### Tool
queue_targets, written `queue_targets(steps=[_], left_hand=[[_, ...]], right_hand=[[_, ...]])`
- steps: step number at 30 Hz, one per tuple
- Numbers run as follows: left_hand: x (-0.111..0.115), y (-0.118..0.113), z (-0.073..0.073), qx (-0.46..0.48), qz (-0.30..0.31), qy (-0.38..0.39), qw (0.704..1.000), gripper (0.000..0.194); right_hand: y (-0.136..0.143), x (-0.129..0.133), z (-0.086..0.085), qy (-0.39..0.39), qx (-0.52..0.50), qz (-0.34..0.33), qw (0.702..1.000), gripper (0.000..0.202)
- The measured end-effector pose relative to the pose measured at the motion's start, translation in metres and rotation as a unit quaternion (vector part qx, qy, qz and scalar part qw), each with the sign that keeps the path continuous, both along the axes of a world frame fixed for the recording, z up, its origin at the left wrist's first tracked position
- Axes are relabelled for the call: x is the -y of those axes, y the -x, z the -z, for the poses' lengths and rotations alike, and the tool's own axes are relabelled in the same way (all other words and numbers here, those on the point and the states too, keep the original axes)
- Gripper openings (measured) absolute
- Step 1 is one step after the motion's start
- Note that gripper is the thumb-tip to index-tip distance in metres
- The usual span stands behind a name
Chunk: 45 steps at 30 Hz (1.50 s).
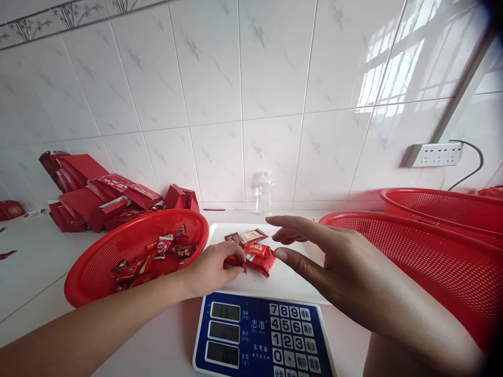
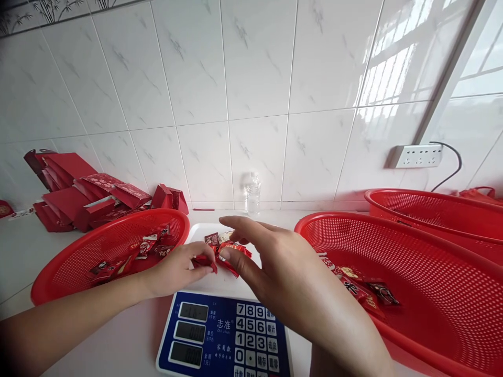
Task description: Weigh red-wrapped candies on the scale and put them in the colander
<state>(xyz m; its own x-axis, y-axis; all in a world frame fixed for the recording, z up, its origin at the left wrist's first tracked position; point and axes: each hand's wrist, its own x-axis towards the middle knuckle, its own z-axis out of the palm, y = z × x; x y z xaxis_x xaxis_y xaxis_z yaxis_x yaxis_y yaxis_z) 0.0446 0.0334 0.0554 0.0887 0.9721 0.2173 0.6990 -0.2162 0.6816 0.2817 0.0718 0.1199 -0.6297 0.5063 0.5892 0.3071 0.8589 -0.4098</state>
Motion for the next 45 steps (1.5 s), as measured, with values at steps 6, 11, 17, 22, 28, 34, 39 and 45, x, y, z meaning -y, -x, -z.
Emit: queue_targets(steps=[6, 11, 17, 22, 28, 34, 39, 45], left_hand=[[-0.006, 0.019, -0.013, 0.090, -0.167, 0.094, 0.977, 0.023], [-0.007, 0.025, -0.008, -0.063, -0.188, 0.107, 0.974, 0.038], [-0.007, 0.020, 0.004, -0.191, -0.157, 0.085, 0.965, 0.028], [-0.008, 0.019, 0.007, -0.233, -0.164, 0.071, 0.956, 0.025], [-0.007, 0.014, 0.006, -0.151, -0.101, 0.052, 0.982, 0.022], [-0.004, 0.015, 0.008, -0.155, -0.097, 0.036, 0.982, 0.015], [-0.002, 0.013, 0.011, -0.133, -0.061, 0.027, 0.989, 0.018], [-0.001, 0.009, 0.011, -0.135, -0.068, 0.013, 0.988, 0.021]], right_hand=[[-0.001, 0.000, 0.000, -0.004, 0.001, 0.004, 1.000, 0.035], [0.000, 0.000, 0.000, -0.001, 0.004, 0.004, 1.000, 0.034], [0.000, 0.001, 0.000, 0.011, 0.012, -0.002, 1.000, 0.034], [0.000, 0.001, 0.000, 0.014, 0.013, -0.001, 1.000, 0.033], [0.000, -0.002, 0.004, 0.009, 0.004, -0.004, 1.000, 0.032], [0.000, -0.002, 0.003, 0.003, 0.001, -0.009, 1.000, 0.031], [0.000, -0.003, 0.004, -0.007, -0.003, -0.009, 1.000, 0.031], [0.000, -0.003, 0.005, -0.009, -0.002, -0.009, 1.000, 0.030]])
